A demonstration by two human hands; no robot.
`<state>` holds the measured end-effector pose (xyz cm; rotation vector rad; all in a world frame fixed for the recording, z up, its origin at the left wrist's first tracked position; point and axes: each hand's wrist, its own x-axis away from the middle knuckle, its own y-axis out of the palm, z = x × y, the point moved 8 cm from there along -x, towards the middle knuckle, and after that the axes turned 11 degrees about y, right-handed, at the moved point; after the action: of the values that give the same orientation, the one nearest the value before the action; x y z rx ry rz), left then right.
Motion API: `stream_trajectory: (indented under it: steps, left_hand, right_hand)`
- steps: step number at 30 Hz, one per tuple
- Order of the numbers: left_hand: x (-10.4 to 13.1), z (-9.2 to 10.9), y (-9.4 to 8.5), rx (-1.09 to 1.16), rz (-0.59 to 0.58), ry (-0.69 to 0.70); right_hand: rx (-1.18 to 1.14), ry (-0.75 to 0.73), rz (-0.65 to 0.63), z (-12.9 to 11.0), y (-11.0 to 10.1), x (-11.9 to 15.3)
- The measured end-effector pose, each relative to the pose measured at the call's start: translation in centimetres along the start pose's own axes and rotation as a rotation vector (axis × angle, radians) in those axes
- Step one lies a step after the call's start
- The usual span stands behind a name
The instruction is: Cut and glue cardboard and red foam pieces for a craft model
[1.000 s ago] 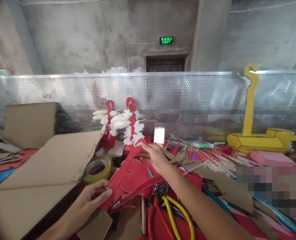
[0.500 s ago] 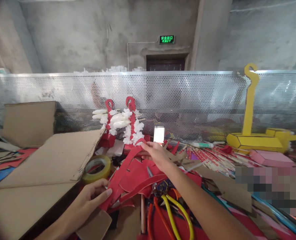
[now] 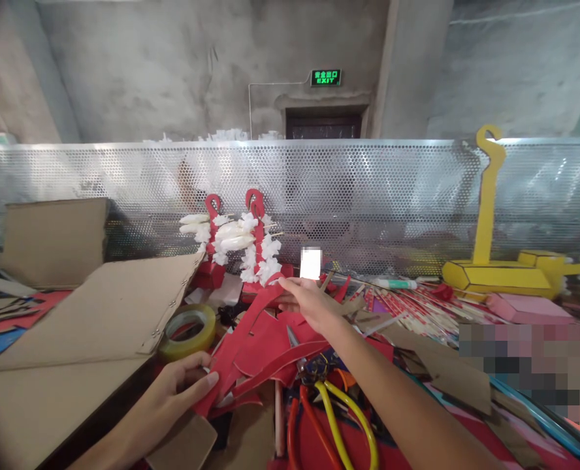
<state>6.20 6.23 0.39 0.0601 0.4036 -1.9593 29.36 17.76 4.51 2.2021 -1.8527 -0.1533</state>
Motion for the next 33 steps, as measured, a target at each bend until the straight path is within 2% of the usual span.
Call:
stream_trajectory:
  steps: [6, 14, 23, 33]
  left_hand:
    - [0.1, -0.5, 0.0, -0.018, -0.009, 0.001]
    - [0.2, -0.9, -0.5, -0.166, 0.001, 0.018]
    - [0.2, -0.8, 0.0, -0.2, -0.071, 0.03]
    - [0.2, -0.8, 0.1, -0.216, -0.085, 0.022]
  right_hand:
    - [0.051, -0.022, 0.063, -0.7, -1.2, 0.2]
    - [0.158, -0.072, 0.07, -1.2, -1.3, 0.5]
    - [0.215, -0.047, 0.112, -1.1, -0.7, 0.8]
    - [0.267, 0.016, 0.138, -0.2, -0.9, 0.7]
